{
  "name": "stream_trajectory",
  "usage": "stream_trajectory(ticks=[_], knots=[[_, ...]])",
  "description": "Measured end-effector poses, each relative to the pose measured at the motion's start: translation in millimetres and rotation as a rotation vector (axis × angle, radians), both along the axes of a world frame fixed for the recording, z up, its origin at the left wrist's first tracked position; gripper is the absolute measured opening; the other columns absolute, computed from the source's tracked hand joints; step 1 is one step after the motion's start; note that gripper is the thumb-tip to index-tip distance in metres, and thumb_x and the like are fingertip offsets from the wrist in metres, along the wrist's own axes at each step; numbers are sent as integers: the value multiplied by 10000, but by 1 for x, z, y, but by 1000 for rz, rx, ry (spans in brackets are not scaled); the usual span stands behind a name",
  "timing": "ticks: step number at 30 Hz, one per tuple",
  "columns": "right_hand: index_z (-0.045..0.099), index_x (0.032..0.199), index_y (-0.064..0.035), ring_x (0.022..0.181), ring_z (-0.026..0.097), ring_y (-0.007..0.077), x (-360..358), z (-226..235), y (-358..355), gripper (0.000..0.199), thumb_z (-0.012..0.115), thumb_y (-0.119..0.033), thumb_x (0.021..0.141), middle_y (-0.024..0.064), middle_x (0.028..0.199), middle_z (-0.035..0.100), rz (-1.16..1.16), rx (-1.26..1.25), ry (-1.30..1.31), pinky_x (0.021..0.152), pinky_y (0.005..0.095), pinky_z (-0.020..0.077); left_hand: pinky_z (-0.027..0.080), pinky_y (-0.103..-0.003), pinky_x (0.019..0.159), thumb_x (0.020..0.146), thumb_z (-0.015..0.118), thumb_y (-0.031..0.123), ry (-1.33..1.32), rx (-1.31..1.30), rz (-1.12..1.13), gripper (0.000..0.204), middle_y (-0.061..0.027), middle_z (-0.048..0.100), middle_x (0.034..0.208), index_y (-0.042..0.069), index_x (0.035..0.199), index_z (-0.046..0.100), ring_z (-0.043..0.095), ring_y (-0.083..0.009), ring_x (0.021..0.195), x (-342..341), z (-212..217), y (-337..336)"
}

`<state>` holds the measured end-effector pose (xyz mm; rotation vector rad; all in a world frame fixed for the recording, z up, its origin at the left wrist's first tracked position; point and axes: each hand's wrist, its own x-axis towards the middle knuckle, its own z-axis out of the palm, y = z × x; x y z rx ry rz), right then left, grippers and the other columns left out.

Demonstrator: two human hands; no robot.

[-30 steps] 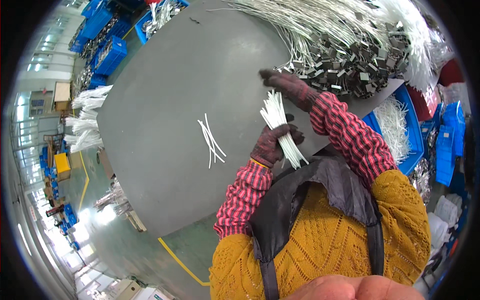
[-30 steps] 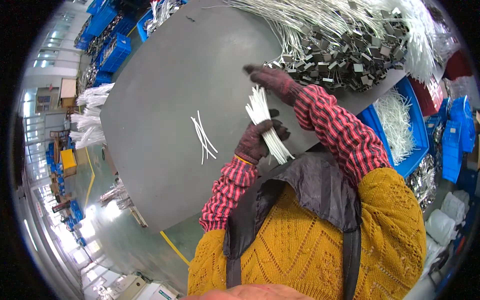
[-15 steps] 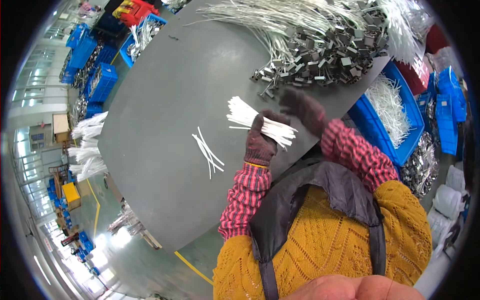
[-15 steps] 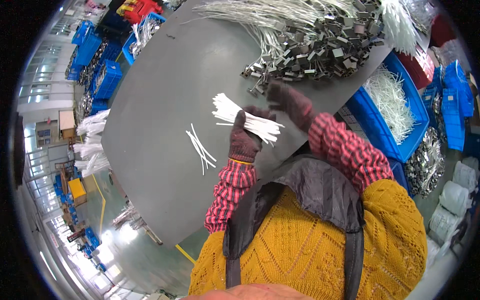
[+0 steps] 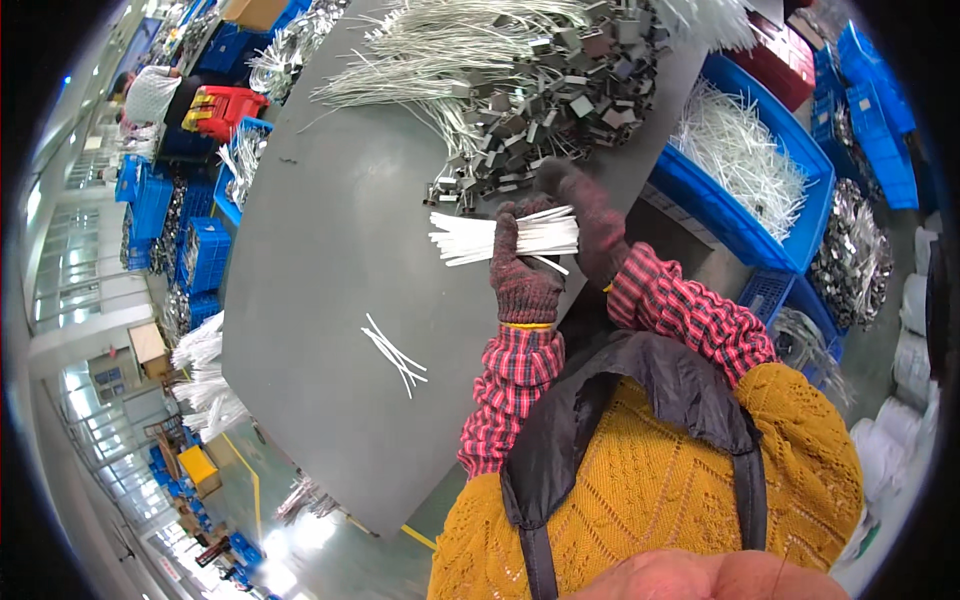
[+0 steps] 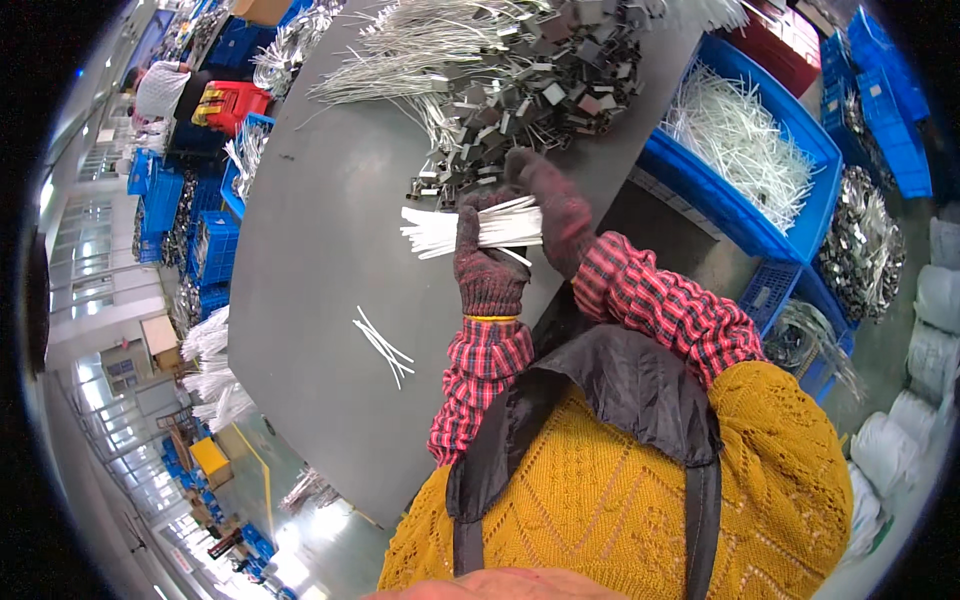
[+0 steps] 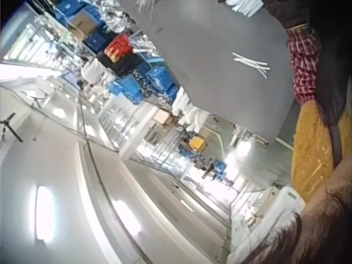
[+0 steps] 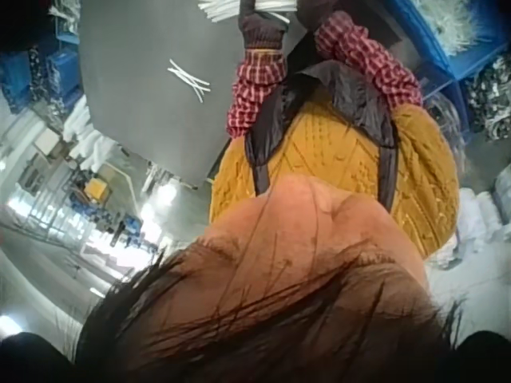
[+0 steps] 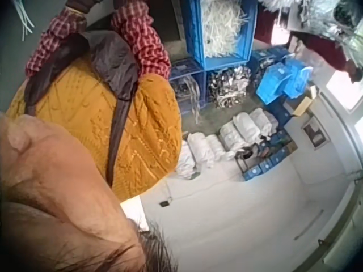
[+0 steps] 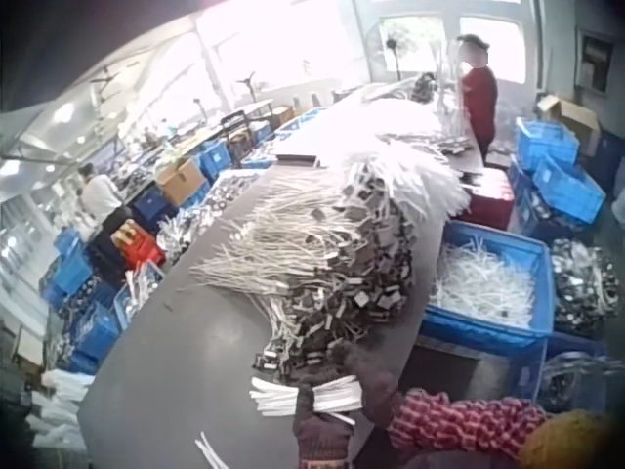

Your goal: Gathering white plastic strips into bundles and securing them at a manual assembly station.

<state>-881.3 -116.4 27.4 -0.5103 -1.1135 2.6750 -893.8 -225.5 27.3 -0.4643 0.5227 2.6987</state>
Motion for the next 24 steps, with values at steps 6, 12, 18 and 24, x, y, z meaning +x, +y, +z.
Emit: stream_trajectory(ticks=[6,12,18,24], knots=[[493,1369,-8,1107,582,213,31,-6,1,457,551,-241,980,96,1204,620,1,207,30,1011,344,442,497,-392,980,974,604,264,54,-148,-75,274,-99,662,1123,54,1148,620,622,-228,1069,18,-13,17],[550,1296,-76,1059,579,182,35,-4,15,442,613,-361,963,73,1148,620,-129,-232,-2,980,345,468,512,-378,967,967,606,299,3,-153,-89,321,-119,675,1100,14,1114,636,640,-238,1039,44,-5,32],[497,1391,-69,1230,532,249,37,-12,6,448,547,-266,992,137,1281,592,-94,84,-26,1051,362,406,536,-306,803,973,619,295,113,-429,-76,278,-50,671,991,44,1084,662,642,-150,900,38,-20,36],[490,1385,-56,1174,547,209,45,-57,-1,515,602,-325,960,127,1248,582,98,585,-2,1008,345,439,512,-333,841,940,573,124,930,-1675,-296,251,-91,675,1047,71,1182,612,652,-220,938,48,-14,-9]])
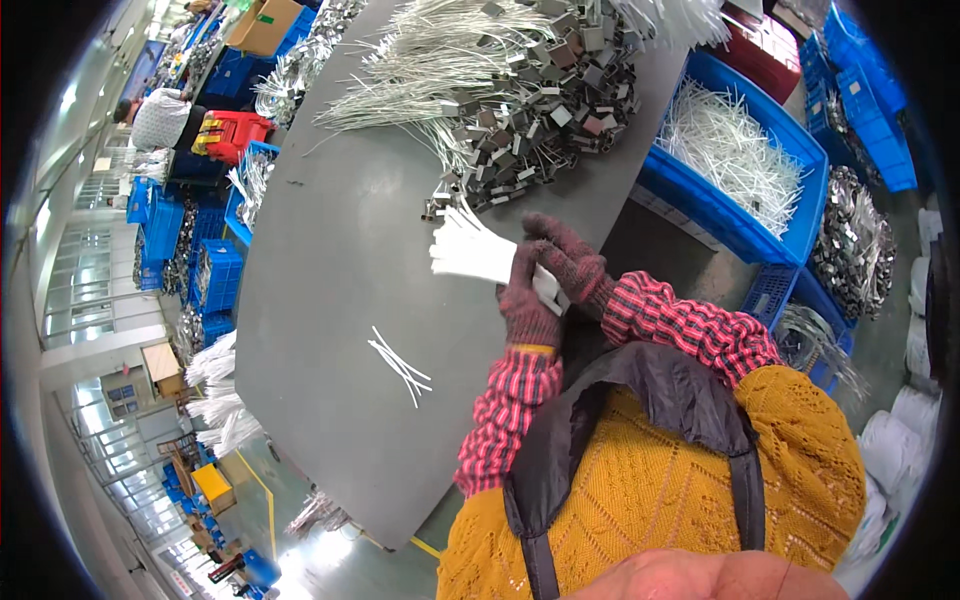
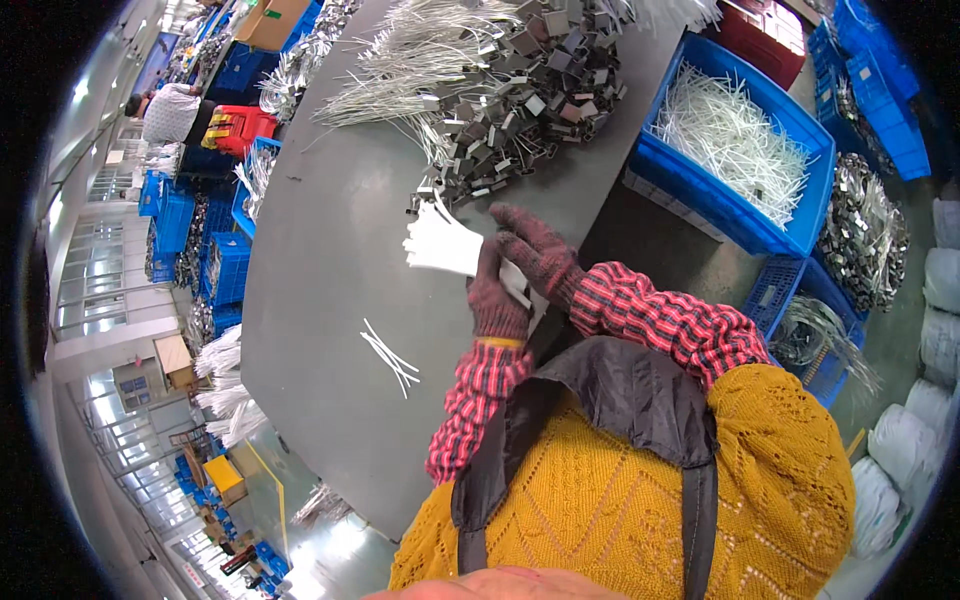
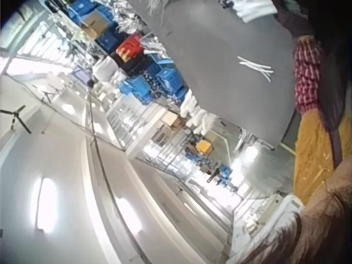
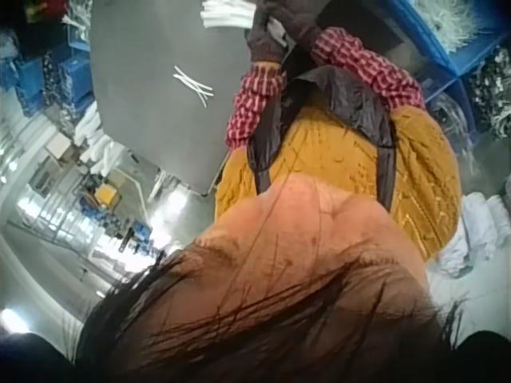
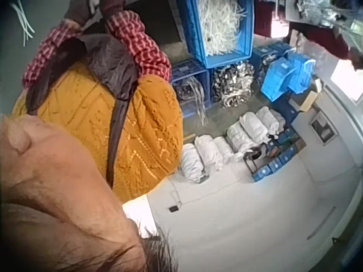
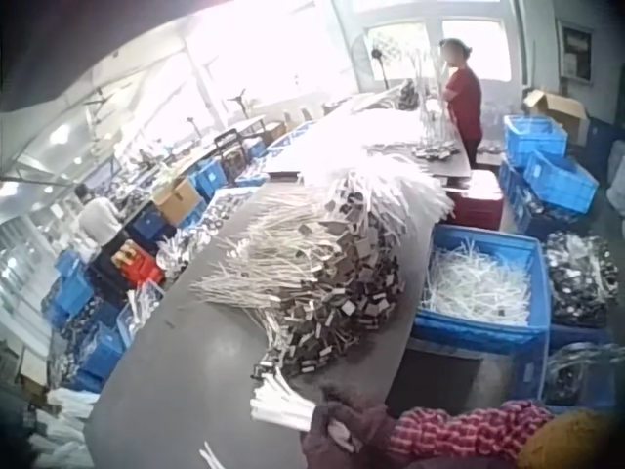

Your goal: Gathering white plastic strips into bundles and securing them at a manual assembly station.

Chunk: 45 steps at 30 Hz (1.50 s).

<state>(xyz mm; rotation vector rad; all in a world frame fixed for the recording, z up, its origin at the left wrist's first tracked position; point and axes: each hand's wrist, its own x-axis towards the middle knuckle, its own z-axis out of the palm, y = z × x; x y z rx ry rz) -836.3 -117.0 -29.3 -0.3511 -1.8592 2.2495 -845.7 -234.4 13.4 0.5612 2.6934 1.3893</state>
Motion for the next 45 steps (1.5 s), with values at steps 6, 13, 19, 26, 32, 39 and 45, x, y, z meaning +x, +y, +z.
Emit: stream_trajectory(ticks=[6,13,19,26,32,39,45], knots=[[536,1351,-189,1017,617,280,-46,-53,72,540,692,-342,856,160,1182,616,-287,836,-382,856,407,513,511,-330,728,795,733,151,-533,-118,-210,169,-46,682,835,86,945,690,655,-201,800,67,-65,-108],[582,1304,-177,1066,596,354,-91,-147,144,547,723,-348,804,182,1172,630,-349,1094,-188,899,453,487,525,-327,757,841,716,131,-933,102,-241,220,-61,686,893,38,1032,660,662,-192,863,80,-56,-120],[613,1224,-79,926,656,291,-26,-51,84,414,694,-247,855,137,1046,685,-77,878,-406,812,381,520,546,-319,778,848,692,30,-173,72,-213,240,-80,662,988,32,1073,607,649,-170,931,35,-71,-120],[625,1074,-48,754,629,127,50,3,63,279,705,-79,808,53,849,658,-183,155,-285,668,291,514,544,-354,702,832,753,223,-833,788,300,295,-102,654,867,-18,954,633,647,-206,764,-7,-77,17],[617,1035,-56,670,613,112,71,15,112,227,699,-100,828,46,814,643,-116,-161,-242,567,260,498,513,-327,696,806,733,203,-1105,901,451,269,-70,671,889,-23,935,665,641,-189,766,14,-99,96],[613,1013,-43,653,587,99,76,6,135,226,707,-119,822,40,820,641,-34,-38,-173,557,259,480,523,-293,736,824,708,107,-145,399,-30,219,-68,664,908,-3,1002,643,644,-179,812,54,-129,112],[614,990,-62,699,587,101,95,17,128,204,702,-114,813,25,813,612,8,39,-267,601,259,488,517,-298,741,797,703,34,-390,675,190,230,-79,665,909,12,1017,641,638,-180,812,24,-124,122]])
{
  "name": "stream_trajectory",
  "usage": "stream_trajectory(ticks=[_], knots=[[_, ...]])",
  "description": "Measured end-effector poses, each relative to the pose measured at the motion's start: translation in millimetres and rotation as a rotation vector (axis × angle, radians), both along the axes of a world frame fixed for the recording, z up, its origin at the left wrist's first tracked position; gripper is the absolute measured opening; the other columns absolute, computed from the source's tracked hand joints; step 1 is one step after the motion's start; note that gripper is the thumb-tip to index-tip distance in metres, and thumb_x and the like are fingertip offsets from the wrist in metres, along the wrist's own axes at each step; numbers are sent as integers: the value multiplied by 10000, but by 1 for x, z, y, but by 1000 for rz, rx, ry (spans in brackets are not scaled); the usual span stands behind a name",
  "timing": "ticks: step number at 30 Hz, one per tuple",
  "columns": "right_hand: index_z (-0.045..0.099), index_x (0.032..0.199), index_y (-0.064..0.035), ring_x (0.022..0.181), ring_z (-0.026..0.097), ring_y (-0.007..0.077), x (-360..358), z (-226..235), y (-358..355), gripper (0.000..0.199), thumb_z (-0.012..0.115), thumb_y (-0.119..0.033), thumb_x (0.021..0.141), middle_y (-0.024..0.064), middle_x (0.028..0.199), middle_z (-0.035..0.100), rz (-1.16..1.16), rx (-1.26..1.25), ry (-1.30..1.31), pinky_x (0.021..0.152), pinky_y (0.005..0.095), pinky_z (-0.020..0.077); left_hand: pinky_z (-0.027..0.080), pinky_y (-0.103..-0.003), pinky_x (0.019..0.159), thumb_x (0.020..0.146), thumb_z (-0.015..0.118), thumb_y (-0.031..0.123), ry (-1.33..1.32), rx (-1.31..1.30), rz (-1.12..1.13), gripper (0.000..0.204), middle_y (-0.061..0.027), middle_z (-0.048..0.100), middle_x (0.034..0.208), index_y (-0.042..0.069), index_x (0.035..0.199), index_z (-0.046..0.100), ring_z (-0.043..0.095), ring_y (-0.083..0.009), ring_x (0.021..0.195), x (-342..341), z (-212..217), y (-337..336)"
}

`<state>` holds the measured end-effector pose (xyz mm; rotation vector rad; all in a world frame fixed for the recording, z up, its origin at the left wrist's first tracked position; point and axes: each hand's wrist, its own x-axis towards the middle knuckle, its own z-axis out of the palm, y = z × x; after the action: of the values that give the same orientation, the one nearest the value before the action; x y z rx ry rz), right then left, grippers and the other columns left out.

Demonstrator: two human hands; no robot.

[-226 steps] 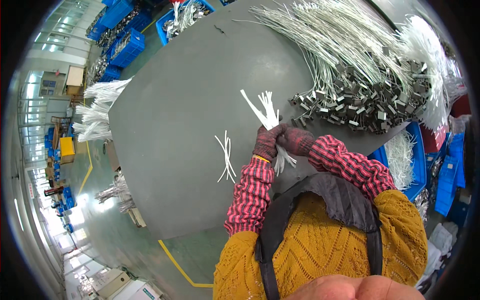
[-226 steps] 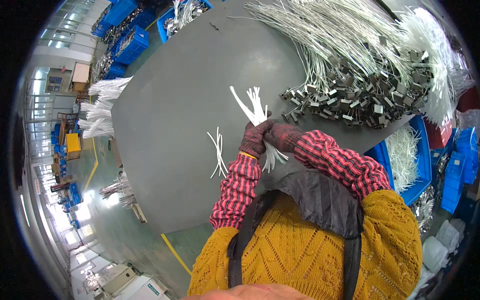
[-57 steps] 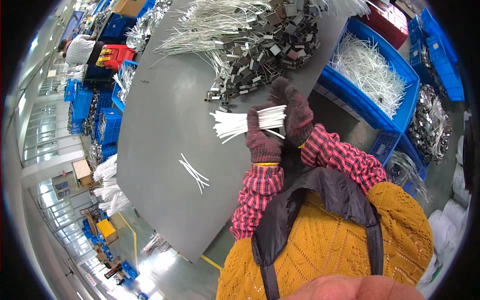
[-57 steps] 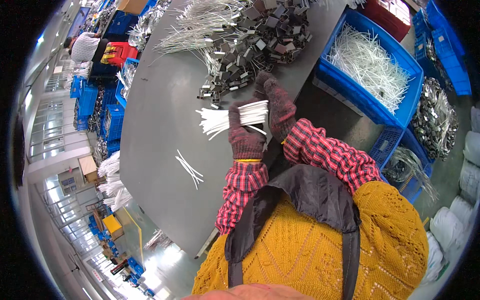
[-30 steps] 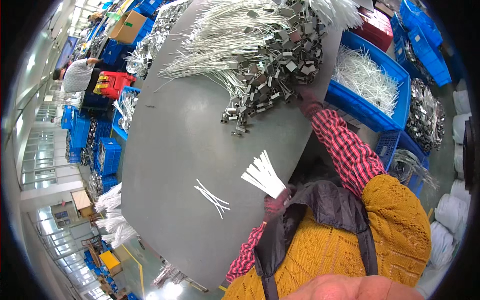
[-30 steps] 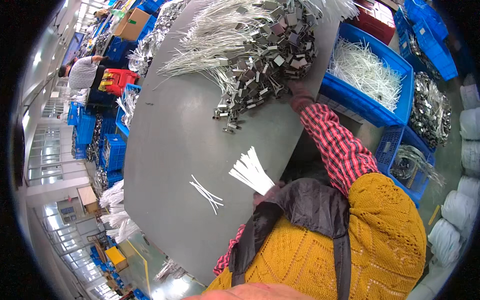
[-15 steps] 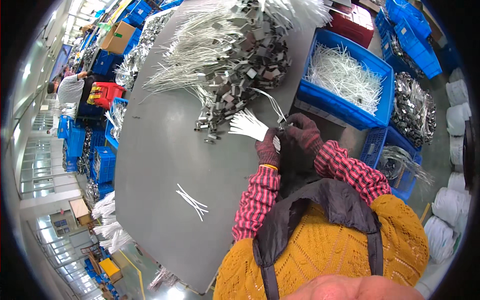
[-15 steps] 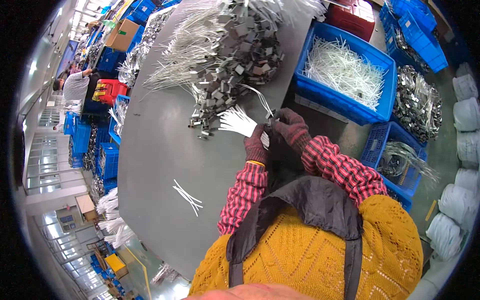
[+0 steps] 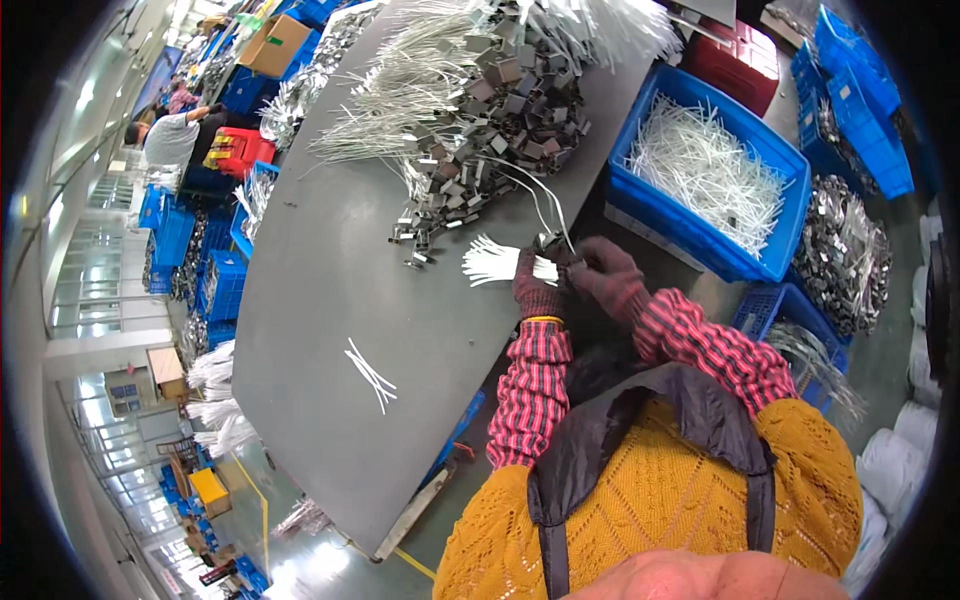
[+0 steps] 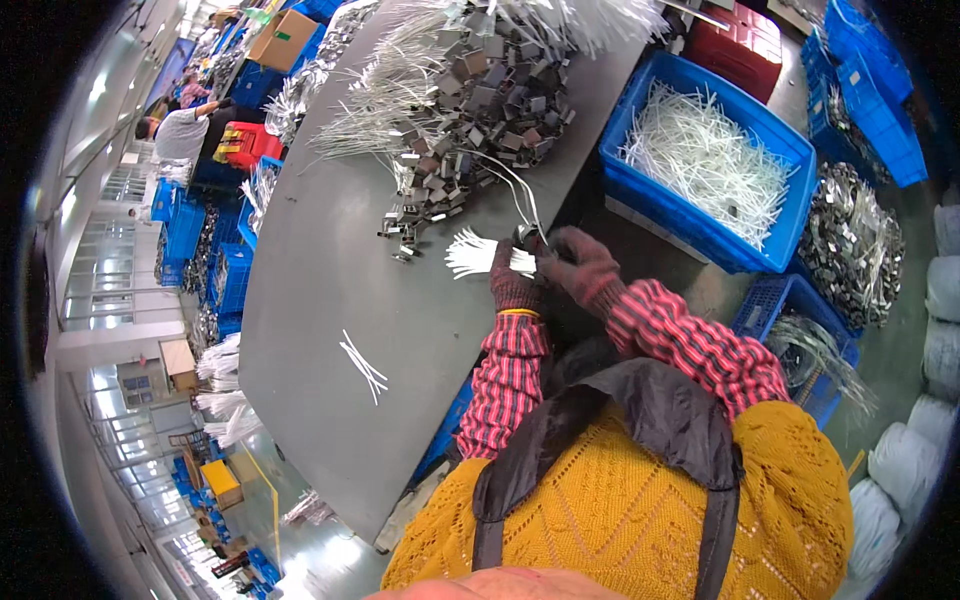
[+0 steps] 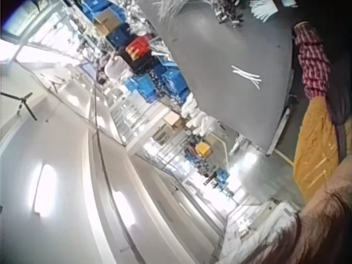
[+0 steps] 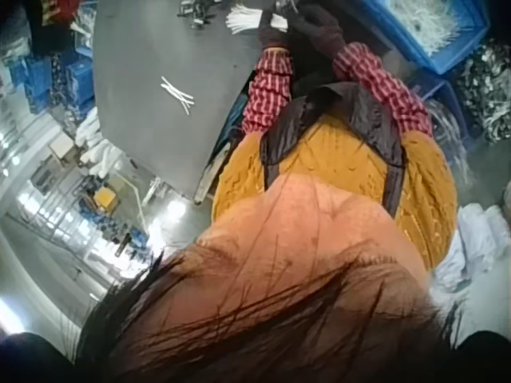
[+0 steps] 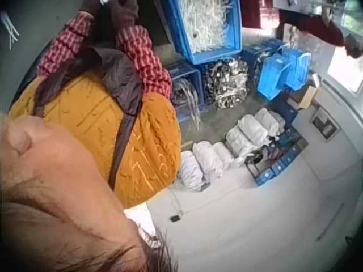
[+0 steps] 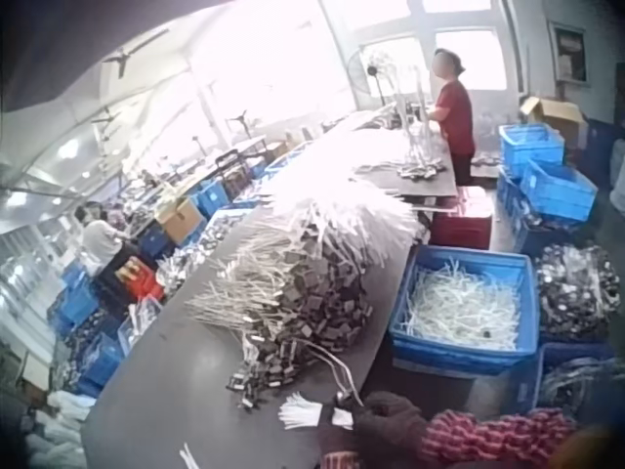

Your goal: Gathering white plastic strips into bundles and securing them at a manual assembly station.

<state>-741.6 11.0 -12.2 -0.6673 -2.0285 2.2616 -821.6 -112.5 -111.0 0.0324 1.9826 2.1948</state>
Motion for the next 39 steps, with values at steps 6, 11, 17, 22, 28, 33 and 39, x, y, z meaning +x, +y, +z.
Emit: stream_trajectory(ticks=[6,11,17,22,28,33,39], knots=[[635,1004,-71,765,612,121,14,10,10,236,735,-138,801,51,864,625,4,306,42,678,299,507,498,-339,623,754,750,127,-481,240,425,263,-64,650,818,-53,927,666,624,-200,725,-26,17,-16],[631,1027,-66,778,613,135,-17,-13,37,253,727,-145,807,61,869,630,23,226,-65,697,314,508,516,-338,671,792,747,200,-317,62,437,277,-86,680,807,-49,889,674,636,-190,696,-11,35,-16],[630,1055,-51,855,630,192,-26,4,18,299,735,-146,791,98,932,641,75,370,72,770,348,513,575,-331,711,888,695,216,-114,177,-143,306,-130,715,848,-82,948,664,701,-212,747,-57,79,-2],[648,1060,-78,946,641,314,-41,10,48,299,733,-175,789,130,1003,642,150,881,176,814,396,517,566,-335,711,852,719,216,-325,335,-42,329,-154,696,822,-94,935,645,691,-229,733,-62,55,22],[653,1031,-88,906,647,314,-22,2,88,273,734,-175,785,124,985,637,126,897,124,800,393,522,528,-331,703,824,742,268,-252,-56,16,332,-102,653,891,-8,996,672,630,-189,789,-53,40,16],[631,1015,-80,845,633,231,-14,38,64,260,737,-94,777,92,932,621,189,751,79,741,335,513,502,-287,667,824,663,120,281,58,-325,91,-30,670,765,54,865,711,633,-149,713,-67,56,25],[635,998,-81,869,650,310,-16,45,82,222,704,-146,798,117,924,630,248,991,229,742,399,521,551,-319,669,854,708,122,-117,398,-393,187,-88,680,784,-44,929,668,662,-199,732,-57,93,23]])
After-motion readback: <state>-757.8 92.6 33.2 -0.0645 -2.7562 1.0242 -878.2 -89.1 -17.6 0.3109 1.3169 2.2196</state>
